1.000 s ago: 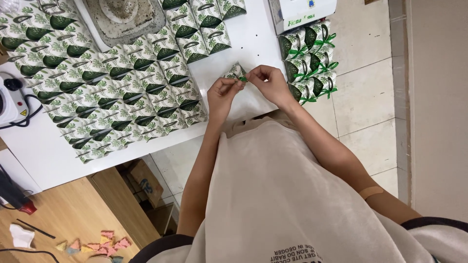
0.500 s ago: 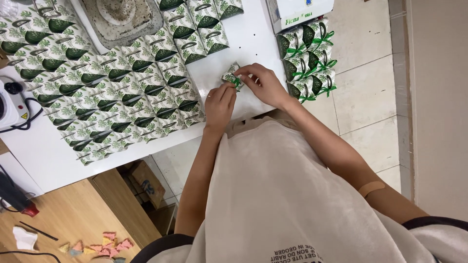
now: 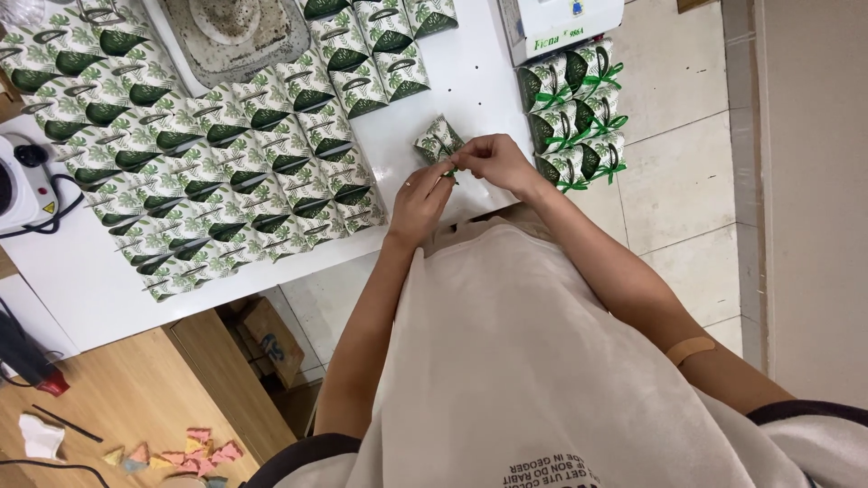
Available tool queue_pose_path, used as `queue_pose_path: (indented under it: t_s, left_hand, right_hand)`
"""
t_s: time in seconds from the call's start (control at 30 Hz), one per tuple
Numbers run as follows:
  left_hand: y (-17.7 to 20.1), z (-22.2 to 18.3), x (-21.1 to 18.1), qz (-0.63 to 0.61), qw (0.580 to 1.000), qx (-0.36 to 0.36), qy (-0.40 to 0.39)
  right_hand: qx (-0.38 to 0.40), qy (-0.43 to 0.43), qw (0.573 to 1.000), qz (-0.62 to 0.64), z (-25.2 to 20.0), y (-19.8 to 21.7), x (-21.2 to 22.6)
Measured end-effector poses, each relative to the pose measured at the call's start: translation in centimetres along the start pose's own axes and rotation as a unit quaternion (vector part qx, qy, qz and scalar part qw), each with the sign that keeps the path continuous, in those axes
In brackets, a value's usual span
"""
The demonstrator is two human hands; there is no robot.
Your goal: Tying green ribbons around small square packages with leaf-patterned wrapping.
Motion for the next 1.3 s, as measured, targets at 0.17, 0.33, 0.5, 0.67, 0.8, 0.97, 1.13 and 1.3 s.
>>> queue_pose_path:
  t_s: [0.17,0.33,0.5,0.67,0.8,0.97,1.13,1.3]
  left_hand:
    - [-1.0,-1.1,1.1,0.031,0.999,0.042,0.004]
    - [-1.9,-2.1,2.2,0.022,0.996,0.082,0.027]
    - [-1.6,-2.1,1.4,0.038,0.996,0.082,0.006]
    - [-1.7,-2.4,1.4,0.040,0.994,0.099,-0.006]
    - [-2.5,-3.6,2.6,0.041,0.990,0.136,0.014]
    - [-2.7,-4.2,4.0,0.022,0.988,0.140,0.061]
    - [-2.1,-3.6,4.1,-0.010,0.990,0.122,0.076]
    - [-3.4,-4.6,6.4,0.003,0.983,0.133,0.124]
  right_hand:
    - [-0.039,-0.023,0.998,0.039,0.5,1.0,-2.1]
    - [-0.076,-0.031,0.996,0.044,1.5,2.3,-3.1]
    - [-0.110,-0.029,0.993,0.041,2.9,3.5,-3.3]
    - [-0.130,-0.032,0.990,0.042,3.9,4.7,-3.6]
    - [-0.140,-0.037,0.989,0.034,4.8,5.4,-4.2]
    - [-0.144,-0.031,0.989,0.017,5.6,5.4,-5.3]
    - [-0.160,-0.035,0.987,0.001,5.5,5.3,-5.3]
    - [-0.198,-0.017,0.977,-0.077,5.2,5.9,-4.9]
Point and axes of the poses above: each hand's wrist, its own z-axis towards the middle knuckle, its own y-axis out of the back of the hand, x = y × z, the point moved 10 cm from there along z, towards the middle knuckle, and after that the axes turned 12 degrees about -z, right-handed, at the moved point
